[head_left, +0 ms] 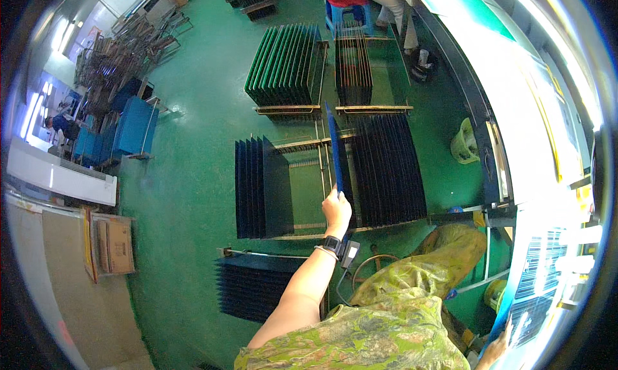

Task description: Inspecting and handling solar panels at a production workstation.

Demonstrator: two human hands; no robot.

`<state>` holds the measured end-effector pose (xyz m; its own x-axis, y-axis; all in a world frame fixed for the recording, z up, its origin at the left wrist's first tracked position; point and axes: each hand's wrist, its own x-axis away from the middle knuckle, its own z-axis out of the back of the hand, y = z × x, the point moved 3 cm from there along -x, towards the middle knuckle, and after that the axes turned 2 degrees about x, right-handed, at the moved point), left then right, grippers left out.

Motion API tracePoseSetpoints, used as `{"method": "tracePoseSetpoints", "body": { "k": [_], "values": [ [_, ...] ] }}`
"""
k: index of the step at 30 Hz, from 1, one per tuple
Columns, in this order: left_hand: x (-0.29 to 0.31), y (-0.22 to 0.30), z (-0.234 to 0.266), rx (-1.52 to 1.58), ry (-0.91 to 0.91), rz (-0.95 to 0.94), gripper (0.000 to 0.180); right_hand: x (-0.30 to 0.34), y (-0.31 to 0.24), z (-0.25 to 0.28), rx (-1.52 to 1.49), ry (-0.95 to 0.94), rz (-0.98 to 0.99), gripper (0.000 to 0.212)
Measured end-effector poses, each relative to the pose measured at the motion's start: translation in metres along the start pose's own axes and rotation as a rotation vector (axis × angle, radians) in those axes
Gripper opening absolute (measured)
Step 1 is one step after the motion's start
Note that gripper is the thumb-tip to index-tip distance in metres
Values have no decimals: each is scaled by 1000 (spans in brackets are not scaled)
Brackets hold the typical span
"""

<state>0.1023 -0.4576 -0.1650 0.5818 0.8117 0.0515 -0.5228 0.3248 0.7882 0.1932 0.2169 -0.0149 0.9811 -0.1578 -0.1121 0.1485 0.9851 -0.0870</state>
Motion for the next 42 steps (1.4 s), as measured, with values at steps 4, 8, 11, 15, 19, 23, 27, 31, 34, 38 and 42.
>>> {"method": "tracePoseSetpoints", "body": {
  "k": [4, 8, 11, 15, 19, 23, 27, 31, 34, 38, 42],
  "values": [
    [-7, 2, -8, -13, 42, -68, 29, -10, 0, 3, 3, 17, 7, 41],
    [-14, -4, -20, 11, 16, -40, 30, -9, 3, 6, 6, 32, -3, 40],
    [-13, -1, -26, -5, 0, -32, 32, -4, 7, 9, 9, 44, -20, 40],
    [-11, 0, -26, -20, 18, -9, 33, 1, 8, 13, 6, 60, -36, 40],
    [-17, 8, -24, -33, 3, 1, 32, 4, 7, 18, 3, 71, -46, 40],
    [-29, 5, -34, -103, -39, -14, 34, 12, 9, 26, -6, 83, -59, 40],
    [-38, -6, -71, -336, -441, 173, 64, 33, -3, 51, -1, 113, -111, 40],
    [-6, 63, -64, -292, -502, -195, 66, 34, -41, 100, -35, 172, -436, 41],
    [54, 145, -72, 74, -907, -475, 60, 61, -45, 111, 66, 374, -232, 45],
    [146, 211, -97, 528, -1652, 95, 79, 72, -101, 84, 257, 256, -181, 46],
    [205, 262, -117, 470, -1703, 104, 89, 92, -124, 59, 147, 155, -159, 46]
  ]
}}
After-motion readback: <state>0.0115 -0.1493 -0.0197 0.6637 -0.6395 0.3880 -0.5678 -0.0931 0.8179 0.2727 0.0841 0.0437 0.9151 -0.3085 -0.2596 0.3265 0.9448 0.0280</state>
